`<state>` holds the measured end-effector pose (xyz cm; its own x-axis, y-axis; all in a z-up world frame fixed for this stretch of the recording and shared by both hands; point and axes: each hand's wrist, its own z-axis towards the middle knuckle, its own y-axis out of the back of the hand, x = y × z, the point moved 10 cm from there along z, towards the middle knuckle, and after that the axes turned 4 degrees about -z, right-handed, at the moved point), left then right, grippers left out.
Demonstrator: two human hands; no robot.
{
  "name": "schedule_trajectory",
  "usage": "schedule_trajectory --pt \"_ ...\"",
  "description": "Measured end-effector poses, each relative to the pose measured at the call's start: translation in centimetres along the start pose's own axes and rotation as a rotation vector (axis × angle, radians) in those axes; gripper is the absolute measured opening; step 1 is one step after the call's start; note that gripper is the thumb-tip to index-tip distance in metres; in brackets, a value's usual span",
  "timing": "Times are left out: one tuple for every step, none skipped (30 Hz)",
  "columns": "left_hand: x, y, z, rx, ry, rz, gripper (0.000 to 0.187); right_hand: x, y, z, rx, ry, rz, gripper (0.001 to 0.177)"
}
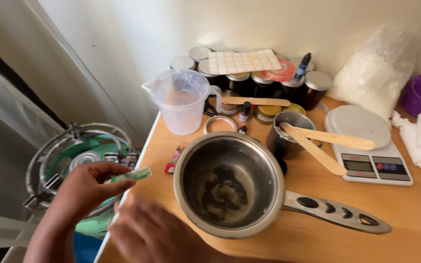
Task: Preparing candle making materials by stirring ingredients in a jar, using a lighter to ignite a stove, and placing a pot on it.
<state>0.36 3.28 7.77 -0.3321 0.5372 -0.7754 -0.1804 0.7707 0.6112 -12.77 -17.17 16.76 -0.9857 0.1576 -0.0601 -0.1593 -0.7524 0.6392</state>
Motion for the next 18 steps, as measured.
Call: schedule_trajectory --pt "1.3 0.0 -0.3 0.028 0.08 -0.115 0.029 -1.9 -2.2 0.8 0.018 -0.173 0.004 0.028" --pt "2.4 0.0 -0.6 0.058 0.157 -0.229 0.033 -3.8 -4.5 1.3 0.044 -0.347 0.015 0.045" --pt "4.6 -0.2 0.1 0.052 0.16 -0.227 0.033 -4.2 -7.0 1.2 0.042 -0.344 0.02 0.045" --pt "6.9 -0.6 0.5 0.069 0.187 -0.424 0.026 -5.3 -9.9 0.8 0.079 -0.433 -0.072 0.054" --pt "9.2 -1.1 1.0 0.084 0.212 -0.624 0.022 -6.3 -12.6 0.3 0.118 -0.521 -0.164 0.063" --pt "9.1 -0.5 0.3 0.079 0.213 -0.617 0.022 -6.5 -13.5 0.7 0.112 -0.521 -0.158 0.063" --pt "8.8 0.0 -0.5 0.077 0.218 -0.693 0.014 -7.0 -14.9 0.9 0.144 -0.561 -0.092 0.062" --pt "8.4 0.3 -1.1 0.079 0.22 -0.77 0.016 -7.6 -16.2 1.0 0.176 -0.601 -0.029 0.061" --pt "8.3 0.8 -1.9 0.078 0.219 -0.765 0.016 -8.0 -16.5 1.6 0.172 -0.603 -0.027 0.061" --pt "8.1 2.2 -2.7 -0.043 0.162 -0.91 0.034 -9.1 -17.1 1.5 0.131 -0.712 0.2 0.031" --pt "8.1 3.6 -3.7 -0.165 0.104 -1.053 0.061 -10.0 -17.9 1.3 0.09 -0.812 0.431 0.007" --pt "12.5 1.3 -3.4 -0.152 0.103 -1.045 0.061 -10.1 -18.6 1.8 0.082 -0.824 0.426 0.007" --pt "15.5 3.7 -5.1 -0.533 -0.121 -0.434 0.032 -10.8 -20.3 1.2 0.118 -0.957 0.523 0.017" --pt "16.4 3.6 -8.8 -0.858 -0.355 0.2 0.022 -11.3 -22.0 0.5 0.158 -1.083 0.619 0.039" --pt "18.2 1.4 -6.9 -0.852 -0.362 0.197 0.022 -11.8 -22.5 1.1 0.152 -1.088 0.612 0.039" --pt "23.4 0.9 -6.0 -0.992 -0.205 -0.235 0.013 -12.2 -23.1 1.3 0.124 -1.141 0.621 0.045" --pt "29.1 -1.1 -4.9 -1.091 -0.032 -0.675 0.006 -12.6 -23.7 1.6 0.097 -1.193 0.63 0.052" --pt "29.3 -0.4 -4.8 -1.086 -0.029 -0.668 0.006 -12.9 -24.9 2.0 0.096 -1.202 0.633 0.052"
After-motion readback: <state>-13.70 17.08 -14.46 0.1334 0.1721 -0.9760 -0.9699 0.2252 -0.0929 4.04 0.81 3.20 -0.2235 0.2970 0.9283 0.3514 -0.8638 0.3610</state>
